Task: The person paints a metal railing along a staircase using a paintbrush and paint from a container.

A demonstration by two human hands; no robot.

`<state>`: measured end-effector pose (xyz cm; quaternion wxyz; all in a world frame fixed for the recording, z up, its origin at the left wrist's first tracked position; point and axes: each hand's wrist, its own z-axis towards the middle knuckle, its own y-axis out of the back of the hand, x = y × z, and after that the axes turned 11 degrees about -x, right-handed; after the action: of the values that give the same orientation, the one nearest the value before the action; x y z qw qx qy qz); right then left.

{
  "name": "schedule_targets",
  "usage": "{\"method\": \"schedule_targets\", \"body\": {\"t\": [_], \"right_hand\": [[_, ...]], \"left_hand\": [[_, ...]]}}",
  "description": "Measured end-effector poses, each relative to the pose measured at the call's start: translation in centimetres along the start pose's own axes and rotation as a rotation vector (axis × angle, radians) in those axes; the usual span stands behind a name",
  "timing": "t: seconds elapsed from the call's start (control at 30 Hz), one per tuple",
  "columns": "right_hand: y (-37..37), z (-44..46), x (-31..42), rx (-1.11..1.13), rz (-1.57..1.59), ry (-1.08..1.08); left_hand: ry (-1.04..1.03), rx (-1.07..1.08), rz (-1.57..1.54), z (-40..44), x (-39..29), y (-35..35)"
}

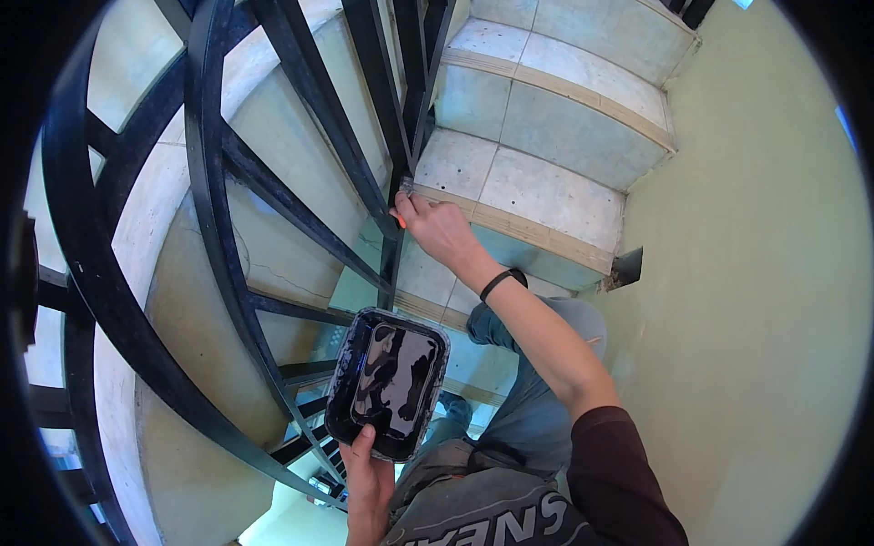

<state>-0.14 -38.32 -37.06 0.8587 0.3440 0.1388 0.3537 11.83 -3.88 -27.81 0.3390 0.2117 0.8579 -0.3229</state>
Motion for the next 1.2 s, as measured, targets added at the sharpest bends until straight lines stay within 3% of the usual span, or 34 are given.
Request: {"method": "schedule_targets", "body": {"t": [0.2, 0.3, 0.4, 0.5, 0.6, 0.7, 0.8, 0.9, 1.0, 1.1, 1.2], "right_hand": [[1.1, -1.9, 0.0, 0.009, 0.158, -0.097], [1.2, -1.7, -0.4, -0.186, 0.239, -0.129], [0.5, -2.5, -1.2, 0.019, 0.148, -0.139], [1.0, -2.8, -1.3, -0.057, 0.356, -0.264], [1.4, -2.6, -1.7, -0.178, 0.333, -0.277], [0.8, -4.5, -1.8, 0.035, 0.357, -0.233], [0.9, -5.1, -1.9, -0.078, 0.531, -0.373], [-0.1, -5.3, -1.8, -0.121, 0.579, -0.41], [-0.2, -4.6, -1.7, -0.026, 0.567, -0.517], [0.2, -2.0, -1.6, -0.132, 0.633, -0.547], [-0.7, -1.6, -2.8, 0.21, 0.549, -0.524]], "left_hand": [[-0.006, -0.015, 0.03, 0.3, 0.5, 0.5], [-0.001, -0.021, 0.045, 0.2, 0.5, 0.2], [0.001, -0.026, 0.06, 0.1, 0.4, -0.4], [-0.004, -0.044, 0.071, 0.5, 0.5, -0.7], [0.008, -0.059, 0.097, 0.6, 0.9, -0.4], [0.005, -0.062, 0.112, 1.1, 1.2, -1.1], [-0.018, -0.086, 0.12, 1.6, 1.5, -1.8], [-0.027, -0.084, 0.127, 2.1, 1.6, -2.4], [-0.031, -0.101, 0.138, 2.2, 1.5, -3.3], [-0.033, -0.131, 0.139, 1.9, 1.7, -4.3], [-0.038, -0.125, 0.136, 2.2, 1.7, -4.9]]}}
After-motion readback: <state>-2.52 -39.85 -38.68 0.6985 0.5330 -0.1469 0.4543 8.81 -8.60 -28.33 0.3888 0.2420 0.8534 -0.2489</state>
